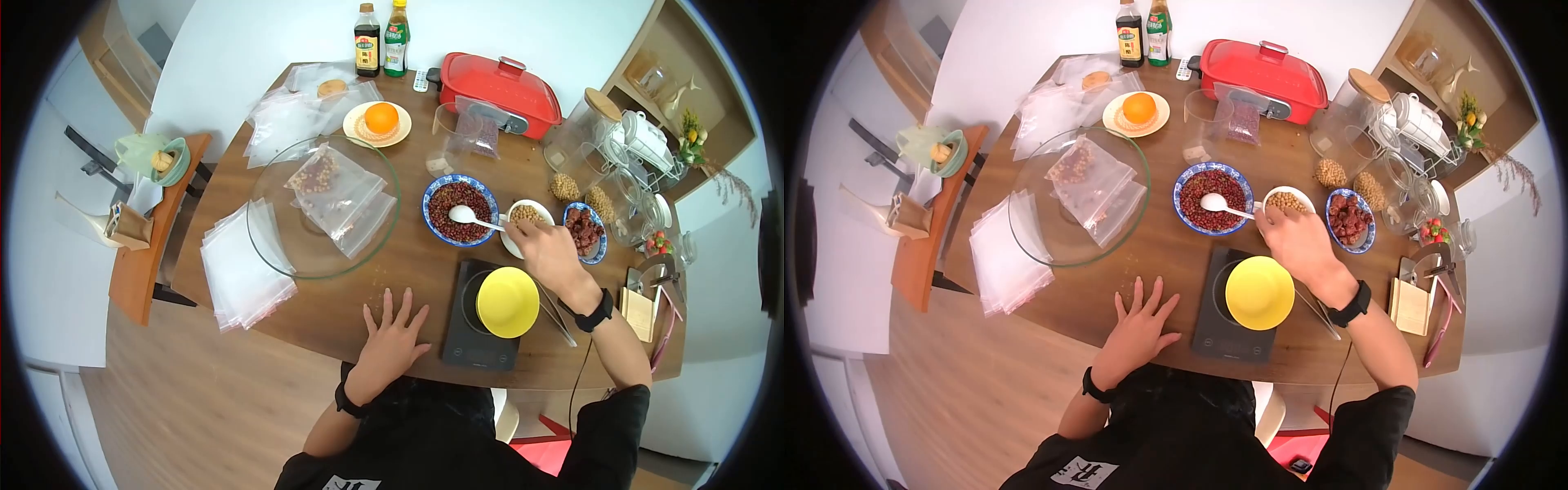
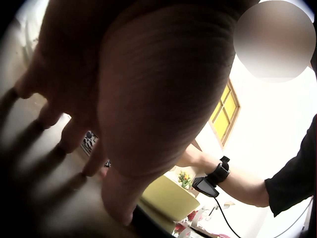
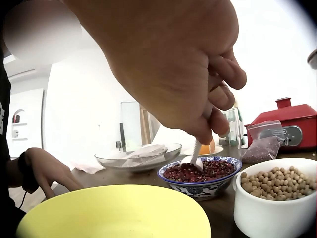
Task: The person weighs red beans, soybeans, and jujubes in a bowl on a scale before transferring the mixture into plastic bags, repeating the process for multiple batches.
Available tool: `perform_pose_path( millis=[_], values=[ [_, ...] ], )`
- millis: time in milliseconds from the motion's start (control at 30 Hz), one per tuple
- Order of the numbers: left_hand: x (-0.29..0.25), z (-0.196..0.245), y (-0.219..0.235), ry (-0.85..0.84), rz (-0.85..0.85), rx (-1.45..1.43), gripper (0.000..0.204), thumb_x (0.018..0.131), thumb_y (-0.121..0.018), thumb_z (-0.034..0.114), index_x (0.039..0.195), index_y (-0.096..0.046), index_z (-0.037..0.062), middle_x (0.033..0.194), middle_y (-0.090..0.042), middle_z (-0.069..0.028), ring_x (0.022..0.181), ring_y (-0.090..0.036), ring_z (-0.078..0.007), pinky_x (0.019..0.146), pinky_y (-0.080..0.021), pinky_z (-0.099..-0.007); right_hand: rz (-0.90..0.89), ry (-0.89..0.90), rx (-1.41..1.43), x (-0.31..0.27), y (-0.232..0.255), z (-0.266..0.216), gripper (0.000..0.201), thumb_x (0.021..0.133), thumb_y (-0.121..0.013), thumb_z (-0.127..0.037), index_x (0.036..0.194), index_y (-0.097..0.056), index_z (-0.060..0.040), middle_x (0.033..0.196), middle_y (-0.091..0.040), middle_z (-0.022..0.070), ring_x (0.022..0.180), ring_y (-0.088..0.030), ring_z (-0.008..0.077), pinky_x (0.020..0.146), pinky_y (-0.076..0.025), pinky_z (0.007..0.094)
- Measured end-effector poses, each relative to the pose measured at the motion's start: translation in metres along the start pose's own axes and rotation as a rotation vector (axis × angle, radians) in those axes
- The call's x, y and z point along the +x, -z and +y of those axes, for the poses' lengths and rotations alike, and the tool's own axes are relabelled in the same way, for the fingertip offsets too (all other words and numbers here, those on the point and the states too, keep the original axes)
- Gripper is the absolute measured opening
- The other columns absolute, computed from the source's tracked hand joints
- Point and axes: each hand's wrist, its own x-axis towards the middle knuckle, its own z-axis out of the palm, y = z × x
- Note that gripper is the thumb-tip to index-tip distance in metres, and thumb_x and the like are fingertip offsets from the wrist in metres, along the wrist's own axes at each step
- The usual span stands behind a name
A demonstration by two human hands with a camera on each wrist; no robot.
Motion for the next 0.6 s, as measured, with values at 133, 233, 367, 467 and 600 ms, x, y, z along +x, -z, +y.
perform_pose_path(
  millis=[133,233,367,467,600],
  values=[
    [0.003,-0.001,0.0,0.001,-0.034,0.01,0.073,0.095,-0.07,0.046,0.157,-0.045,0.0145,0.167,-0.029,-0.0224,0.153,-0.024,-0.0544,0.11,-0.032,-0.0804,-0.018,-0.051,0.023,-0.005,0.009,0.02,0.037,0.083,-0.066,-0.007,0.119,-0.071,-0.0083,0.088,-0.069,0.0078,0.076,-0.073,0.0275,0.063,-0.058,0.0407],
    [0.003,0.0,0.0,0.001,-0.035,0.011,0.073,0.095,-0.07,0.047,0.156,-0.046,0.0149,0.167,-0.029,-0.0232,0.152,-0.024,-0.0554,0.11,-0.031,-0.0811,0.06,-0.152,0.136,0.0,0.019,0.024,0.036,0.086,-0.065,-0.006,0.119,-0.075,-0.0129,0.088,-0.074,0.0139,0.068,-0.072,0.0333,0.059,-0.057,0.0449],
    [0.005,0.002,0.003,0.012,-0.044,0.002,0.073,0.095,-0.07,0.047,0.156,-0.046,0.0152,0.167,-0.029,-0.0238,0.152,-0.025,-0.0557,0.11,-0.031,-0.0813,0.019,-0.207,0.241,0.003,0.0,0.028,0.031,0.088,-0.066,-0.007,0.116,-0.079,-0.0133,0.09,-0.075,0.0169,0.071,-0.072,0.0354,0.062,-0.057,0.0473],
    [0.005,0.001,0.003,0.021,-0.041,0.003,0.073,0.095,-0.07,0.046,0.156,-0.046,0.0147,0.167,-0.029,-0.0238,0.152,-0.025,-0.0559,0.11,-0.031,-0.0812,-0.033,-0.258,0.352,0.008,-0.011,0.027,0.026,0.091,-0.067,-0.008,0.113,-0.081,-0.0121,0.09,-0.074,0.0202,0.072,-0.072,0.0382,0.067,-0.058,0.0482],
    [0.004,0.0,0.003,0.004,-0.032,0.0,0.072,0.095,-0.07,0.045,0.156,-0.046,0.0141,0.167,-0.03,-0.0237,0.152,-0.025,-0.056,0.109,-0.032,-0.081,0.014,-0.3,0.63,0.011,-0.03,0.025,0.022,0.092,-0.071,-0.01,0.112,-0.081,-0.0101,0.092,-0.073,0.0252,0.076,-0.072,0.0402,0.072,-0.058,0.0457]
  ],
)
